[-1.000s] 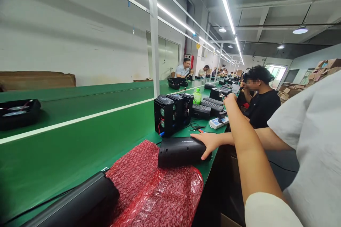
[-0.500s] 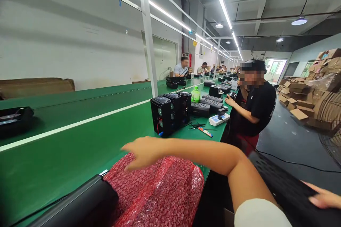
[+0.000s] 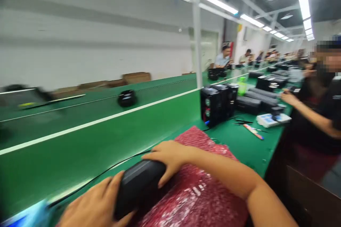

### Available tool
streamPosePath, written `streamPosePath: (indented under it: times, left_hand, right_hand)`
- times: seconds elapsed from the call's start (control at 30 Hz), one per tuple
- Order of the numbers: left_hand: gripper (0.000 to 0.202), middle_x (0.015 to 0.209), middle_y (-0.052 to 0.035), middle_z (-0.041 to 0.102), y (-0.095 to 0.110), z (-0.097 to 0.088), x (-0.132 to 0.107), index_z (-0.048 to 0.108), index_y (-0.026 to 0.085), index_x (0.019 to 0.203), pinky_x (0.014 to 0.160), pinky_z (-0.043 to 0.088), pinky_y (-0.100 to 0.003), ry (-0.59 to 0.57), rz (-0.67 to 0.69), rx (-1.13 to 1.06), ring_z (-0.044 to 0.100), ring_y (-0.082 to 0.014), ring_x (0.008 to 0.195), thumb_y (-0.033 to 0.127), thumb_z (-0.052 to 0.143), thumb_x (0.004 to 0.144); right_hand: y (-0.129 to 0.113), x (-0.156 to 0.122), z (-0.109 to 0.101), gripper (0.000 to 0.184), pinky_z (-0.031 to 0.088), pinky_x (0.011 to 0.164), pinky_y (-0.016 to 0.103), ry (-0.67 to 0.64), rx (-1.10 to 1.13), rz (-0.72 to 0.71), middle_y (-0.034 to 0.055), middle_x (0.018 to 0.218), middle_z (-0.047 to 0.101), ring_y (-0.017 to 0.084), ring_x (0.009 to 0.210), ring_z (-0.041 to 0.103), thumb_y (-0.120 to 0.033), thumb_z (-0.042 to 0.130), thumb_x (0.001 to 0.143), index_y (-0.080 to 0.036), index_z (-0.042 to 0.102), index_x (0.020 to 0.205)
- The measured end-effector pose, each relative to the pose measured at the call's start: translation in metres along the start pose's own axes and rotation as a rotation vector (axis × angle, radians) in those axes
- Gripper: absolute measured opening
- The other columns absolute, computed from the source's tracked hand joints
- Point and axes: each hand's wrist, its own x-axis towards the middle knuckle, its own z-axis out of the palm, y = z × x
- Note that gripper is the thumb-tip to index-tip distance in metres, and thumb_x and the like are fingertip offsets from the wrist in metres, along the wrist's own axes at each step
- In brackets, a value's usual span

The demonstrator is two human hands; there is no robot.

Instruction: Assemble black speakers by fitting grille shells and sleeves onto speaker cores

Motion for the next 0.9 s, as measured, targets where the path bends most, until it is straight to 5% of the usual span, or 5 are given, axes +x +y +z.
streamPosePath:
  times: [0.1,0.33,0.5,0.67,0.9]
  left_hand:
    - [0.068,0.118,-0.0198,0.056,0.000,-0.023,-0.011,0.049,0.008,0.127,0.095,0.039,-0.049,-0.155,-0.054,0.045,0.053,-0.0347,0.107,0.036,0.060,0.067]
    - [0.092,0.134,-0.0161,0.048,-0.002,-0.042,0.005,0.040,0.014,0.136,0.102,0.035,-0.048,-0.414,-0.103,-0.121,0.046,-0.0329,0.119,0.037,0.076,0.055]
    - [0.092,0.125,-0.0158,0.053,-0.003,-0.042,0.001,0.044,0.014,0.131,0.097,0.038,-0.053,-0.362,-0.090,-0.128,0.050,-0.0346,0.110,0.039,0.080,0.050]
    - [0.091,0.125,-0.0163,0.054,-0.002,-0.036,-0.005,0.043,0.015,0.131,0.093,0.043,-0.052,-0.295,-0.021,-0.130,0.051,-0.0350,0.107,0.040,0.080,0.052]
    - [0.095,0.130,-0.0182,0.051,-0.007,-0.032,-0.011,0.036,0.016,0.138,0.094,0.043,-0.053,-0.234,0.039,-0.133,0.050,-0.0363,0.112,0.044,0.078,0.058]
  right_hand:
    - [0.006,-0.002,0.011,0.098,0.039,0.097,0.043,0.093,0.123,0.020,0.0179,0.127,0.050,0.031,0.112,0.048,-0.048,0.081,0.055,-0.012,0.041,0.137]
    - [0.003,-0.004,0.026,0.092,0.033,0.101,0.048,0.145,0.223,0.057,0.0156,0.129,0.049,0.032,0.114,0.044,-0.039,0.076,0.053,-0.014,0.043,0.136]
    - [-0.004,-0.004,0.036,0.094,0.025,0.101,0.062,0.180,0.049,0.069,0.0170,0.123,0.052,0.038,0.111,0.045,-0.034,0.077,0.048,-0.015,0.043,0.134]
    - [-0.005,-0.008,0.039,0.088,0.036,0.095,0.053,0.194,0.004,0.018,0.0183,0.122,0.052,0.037,0.108,0.047,-0.028,0.074,0.052,-0.013,0.044,0.133]
    - [0.002,-0.014,0.047,0.078,0.030,0.097,0.058,0.274,0.013,-0.067,0.0185,0.130,0.048,0.039,0.115,0.044,-0.028,0.069,0.056,-0.019,0.047,0.131]
